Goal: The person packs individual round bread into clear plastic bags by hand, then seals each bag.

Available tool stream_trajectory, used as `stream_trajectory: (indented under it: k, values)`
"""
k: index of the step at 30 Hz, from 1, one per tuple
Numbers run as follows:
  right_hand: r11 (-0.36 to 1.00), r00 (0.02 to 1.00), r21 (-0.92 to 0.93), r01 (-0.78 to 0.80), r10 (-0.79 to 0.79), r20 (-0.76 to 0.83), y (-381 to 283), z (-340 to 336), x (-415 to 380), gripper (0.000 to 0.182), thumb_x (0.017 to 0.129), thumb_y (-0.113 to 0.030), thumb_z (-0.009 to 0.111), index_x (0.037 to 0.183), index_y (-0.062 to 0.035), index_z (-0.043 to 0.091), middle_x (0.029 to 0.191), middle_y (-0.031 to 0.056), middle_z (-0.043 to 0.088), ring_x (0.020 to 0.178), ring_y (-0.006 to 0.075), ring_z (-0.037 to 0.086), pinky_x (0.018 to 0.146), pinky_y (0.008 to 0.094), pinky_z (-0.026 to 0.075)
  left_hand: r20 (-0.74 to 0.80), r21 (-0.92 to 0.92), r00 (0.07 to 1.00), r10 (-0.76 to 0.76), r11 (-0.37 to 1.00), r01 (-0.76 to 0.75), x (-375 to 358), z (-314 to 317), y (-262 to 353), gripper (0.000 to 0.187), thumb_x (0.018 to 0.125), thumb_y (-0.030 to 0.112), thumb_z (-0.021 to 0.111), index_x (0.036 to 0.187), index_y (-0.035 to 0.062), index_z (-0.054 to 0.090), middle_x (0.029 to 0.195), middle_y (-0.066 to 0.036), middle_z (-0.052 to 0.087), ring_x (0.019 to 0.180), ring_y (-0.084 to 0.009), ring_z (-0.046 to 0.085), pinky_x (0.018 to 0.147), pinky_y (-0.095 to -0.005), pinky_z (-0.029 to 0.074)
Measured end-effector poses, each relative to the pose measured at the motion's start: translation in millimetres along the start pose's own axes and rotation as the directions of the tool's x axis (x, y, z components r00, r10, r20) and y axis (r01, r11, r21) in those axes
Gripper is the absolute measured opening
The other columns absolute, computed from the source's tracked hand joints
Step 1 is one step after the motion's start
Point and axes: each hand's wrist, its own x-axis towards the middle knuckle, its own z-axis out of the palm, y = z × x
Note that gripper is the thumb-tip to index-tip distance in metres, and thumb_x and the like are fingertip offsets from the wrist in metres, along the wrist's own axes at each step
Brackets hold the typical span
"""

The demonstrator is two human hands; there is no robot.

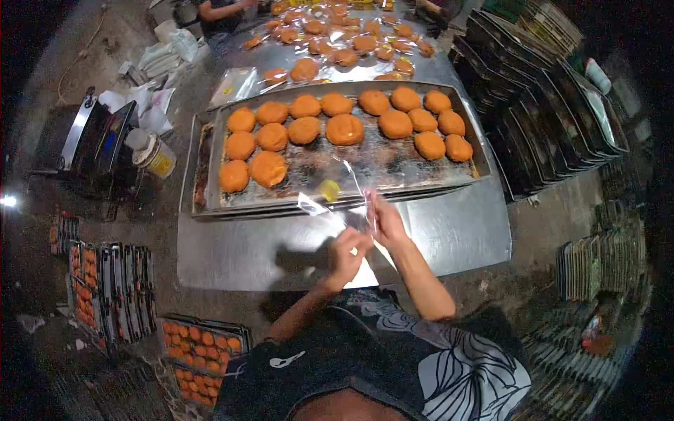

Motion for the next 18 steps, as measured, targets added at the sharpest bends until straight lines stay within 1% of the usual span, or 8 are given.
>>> stream_trajectory:
  k: [1,4,6,7,8,9,12,18]
  values:
    - [0.916,0.943,-0.326,0.236,-0.296,-0.151,11.5,45.2,13.8,0.037,0.088,-0.037,0.038,0.111,-0.0094,0.046,0.097,0.0045,0.058,0.081,0.0208,0.055,0.08,0.0341,0.042,-0.166,0.046,0.983,0.077,0.996,-0.07,2.5,-4.8,-15.0,0.03,0.07,0.005,0.062,0.1,0.0016,0.058,0.065,-0.006,0.052,0.061,-0.016,0.052,0.055,-0.0275,0.043]
    - [0.984,0.993,0.165,-0.066,0.048,0.112,63.0,96.3,31.4,0.041,0.087,-0.033,0.04,0.117,-0.0059,0.04,0.104,0.0141,0.054,0.092,0.0224,0.054,0.086,0.0356,0.04,-0.513,-0.557,0.778,-0.363,0.831,0.02,30.1,-43.8,-23.0,0.04,0.077,0.008,0.056,0.114,0.0003,0.042,0.071,-0.005,0.054,0.065,-0.0173,0.055,0.057,-0.0293,0.047]
    - [0.908,0.91,0.063,-0.415,0.412,0.052,106.8,67.5,52.6,0.032,0.087,-0.021,0.043,0.115,-0.0061,0.043,0.105,0.0157,0.054,0.095,0.0241,0.054,0.085,0.037,0.043,-0.089,-0.824,0.786,-0.612,0.488,0.287,19.7,-119.3,-62.8,0.031,0.084,0.02,0.047,0.109,0.0036,0.041,0.078,-0.005,0.052,0.07,-0.0168,0.054,0.067,-0.0327,0.046]
    - [0.931,0.965,-0.267,-0.249,0.261,0.01,116.6,95.1,62.3,0.028,0.083,-0.015,0.046,0.107,-0.0019,0.047,0.096,0.0142,0.057,0.088,0.025,0.057,0.079,0.0366,0.046,0.151,-0.867,0.74,-0.655,0.273,0.417,12.7,-150.5,-81.2,0.028,0.088,0.026,0.043,0.107,0.0053,0.04,0.082,-0.005,0.051,0.072,-0.0166,0.054,0.072,-0.0345,0.046]
    - [0.49,0.981,-0.871,0.027,0.153,0.116,128.4,66.3,97.4,0.028,0.087,-0.014,0.042,0.108,0.0037,0.046,0.091,0.0218,0.058,0.082,0.0281,0.06,0.067,0.0333,0.05,-0.017,-0.948,0.794,-0.608,0.263,0.181,4.0,-169.5,-104.0,0.027,0.088,0.026,0.042,0.107,0.0064,0.041,0.082,-0.003,0.051,0.076,-0.0157,0.053,0.075,-0.0358,0.045]
    - [-0.192,0.999,-0.981,0.039,-0.005,0.041,118.3,97.4,123.3,0.039,0.084,-0.017,0.047,0.116,0.0032,0.04,0.095,0.0229,0.056,0.09,0.0307,0.057,0.072,0.036,0.048,-0.193,-0.97,0.802,-0.566,0.236,-0.066,-5.5,-181.2,-119.8,0.026,0.089,0.026,0.042,0.106,0.0074,0.041,0.082,-0.002,0.05,0.079,-0.0148,0.052,0.078,-0.037,0.044]
    - [-0.787,0.822,-0.526,-0.321,-0.508,0.258,157.6,91.3,197.1,0.063,0.075,-0.035,0.056,0.121,0.0015,0.032,0.1,0.0273,0.051,0.091,0.0318,0.055,0.074,0.0375,0.046,-0.41,-0.91,0.489,-0.77,0.384,-0.157,19.7,-215.0,-77.2,0.025,0.086,0.024,0.046,0.105,0.0072,0.042,0.087,-0.002,0.049,0.089,-0.0168,0.05,0.082,-0.0431,0.042]
    - [-0.603,0.983,-0.784,-0.147,-0.177,-0.049,109.9,91.3,211.4,0.065,0.071,-0.037,0.059,0.121,0.0003,0.041,0.107,0.0261,0.048,0.105,0.0315,0.047,0.083,0.0374,0.042,-0.402,-0.915,0.526,-0.75,0.309,-0.26,25.6,-263.3,-77.9,0.031,0.077,0.02,0.054,0.102,0.0045,0.043,0.102,-0.008,0.042,0.102,-0.0259,0.043,0.089,-0.0523,0.035]
